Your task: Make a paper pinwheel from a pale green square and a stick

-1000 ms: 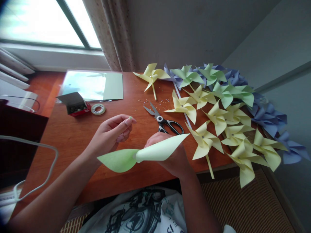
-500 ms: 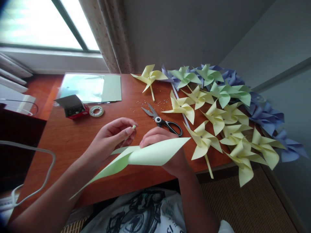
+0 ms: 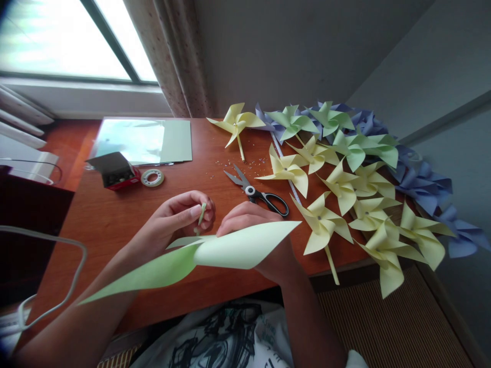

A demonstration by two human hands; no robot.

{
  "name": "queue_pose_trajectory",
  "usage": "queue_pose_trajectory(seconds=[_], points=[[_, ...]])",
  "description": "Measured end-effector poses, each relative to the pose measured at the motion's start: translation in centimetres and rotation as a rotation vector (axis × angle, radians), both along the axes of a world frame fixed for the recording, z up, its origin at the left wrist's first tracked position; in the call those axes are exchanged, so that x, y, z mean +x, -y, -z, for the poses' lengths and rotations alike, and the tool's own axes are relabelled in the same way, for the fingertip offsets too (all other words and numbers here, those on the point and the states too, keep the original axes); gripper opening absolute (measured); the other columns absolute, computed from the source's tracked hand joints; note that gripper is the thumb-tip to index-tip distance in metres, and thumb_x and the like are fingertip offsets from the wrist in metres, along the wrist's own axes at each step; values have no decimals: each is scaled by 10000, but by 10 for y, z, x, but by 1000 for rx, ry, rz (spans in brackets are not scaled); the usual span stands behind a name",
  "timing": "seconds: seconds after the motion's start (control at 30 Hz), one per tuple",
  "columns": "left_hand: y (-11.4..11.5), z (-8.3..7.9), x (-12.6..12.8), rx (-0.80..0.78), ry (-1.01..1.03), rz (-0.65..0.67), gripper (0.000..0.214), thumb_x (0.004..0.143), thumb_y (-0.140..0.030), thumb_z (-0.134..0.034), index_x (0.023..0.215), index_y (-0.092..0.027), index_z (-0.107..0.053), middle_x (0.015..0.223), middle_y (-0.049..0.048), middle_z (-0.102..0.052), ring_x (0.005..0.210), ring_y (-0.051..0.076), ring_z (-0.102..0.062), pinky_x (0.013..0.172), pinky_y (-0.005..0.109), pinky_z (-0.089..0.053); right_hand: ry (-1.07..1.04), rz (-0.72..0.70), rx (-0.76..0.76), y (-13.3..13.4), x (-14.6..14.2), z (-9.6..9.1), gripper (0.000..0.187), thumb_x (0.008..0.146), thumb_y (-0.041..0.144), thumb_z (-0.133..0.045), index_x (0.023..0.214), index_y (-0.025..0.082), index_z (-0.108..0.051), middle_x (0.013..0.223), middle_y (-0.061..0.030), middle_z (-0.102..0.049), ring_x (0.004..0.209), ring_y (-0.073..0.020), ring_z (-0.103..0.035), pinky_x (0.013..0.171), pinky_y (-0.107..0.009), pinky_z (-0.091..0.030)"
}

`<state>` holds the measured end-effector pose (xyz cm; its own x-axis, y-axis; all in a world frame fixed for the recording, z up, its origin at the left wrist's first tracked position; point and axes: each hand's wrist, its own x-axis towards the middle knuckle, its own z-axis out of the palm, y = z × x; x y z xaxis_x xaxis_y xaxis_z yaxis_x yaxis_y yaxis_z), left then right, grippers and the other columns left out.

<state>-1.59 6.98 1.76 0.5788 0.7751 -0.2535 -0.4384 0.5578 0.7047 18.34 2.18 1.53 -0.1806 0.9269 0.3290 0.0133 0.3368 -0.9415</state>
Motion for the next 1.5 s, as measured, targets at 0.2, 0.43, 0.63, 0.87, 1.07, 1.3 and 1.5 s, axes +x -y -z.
queue_pose_trajectory(seconds=[0.2,0.43,0.63,0.87,1.07,1.3,1.5], points=[[-1,0,2,-76,24,-50,97,807,-152,-803,868,-137,-729,791,30,-679,700,97,-619,657,173,-517,-20,-9,-59,2,-3,-5,107,919,349,-705,918,327,-809,845,-35,-710,751,-245,-693,709,-405,-559],[-3,1,0,-153,36,-56,116,828,-157,-791,909,-146,-710,775,26,-688,654,78,-617,620,152,-519,-4,-11,-3,0,-3,1,85,921,330,-716,909,301,-794,842,-23,-717,765,-221,-692,715,-378,-569],[-4,-1,1,-176,13,-63,137,807,-150,-805,886,-138,-694,770,30,-688,625,76,-612,583,144,-513,4,2,7,0,-4,2,86,911,344,-730,886,286,-789,824,-32,-715,749,-215,-697,704,-364,-578],[-3,3,1,-171,20,-61,124,832,-162,-789,906,-140,-691,788,30,-694,655,76,-626,616,147,-523,3,-1,-4,0,-3,0,94,916,337,-724,885,281,-792,826,-37,-718,752,-219,-701,706,-369,-582],[-2,3,2,-115,13,-46,139,800,-155,-810,880,-147,-697,799,32,-696,705,102,-647,653,173,-530,-15,-1,-43,1,-4,-2,89,904,368,-720,923,359,-807,816,-41,-713,745,-257,-690,689,-415,-564],[0,-2,1,-70,-5,-3,123,799,-190,-814,828,-155,-699,732,25,-678,653,106,-617,616,187,-507,-26,-18,-49,2,-3,-6,114,916,393,-701,955,394,-808,830,-31,-715,756,-266,-682,696,-433,-554],[2,-1,1,-40,13,52,50,843,-184,-782,869,-144,-768,721,26,-688,635,80,-603,609,157,-496,5,-32,-16,3,-1,-15,191,960,420,-654,939,311,-810,853,-34,-719,795,-225,-683,754,-382,-558]])
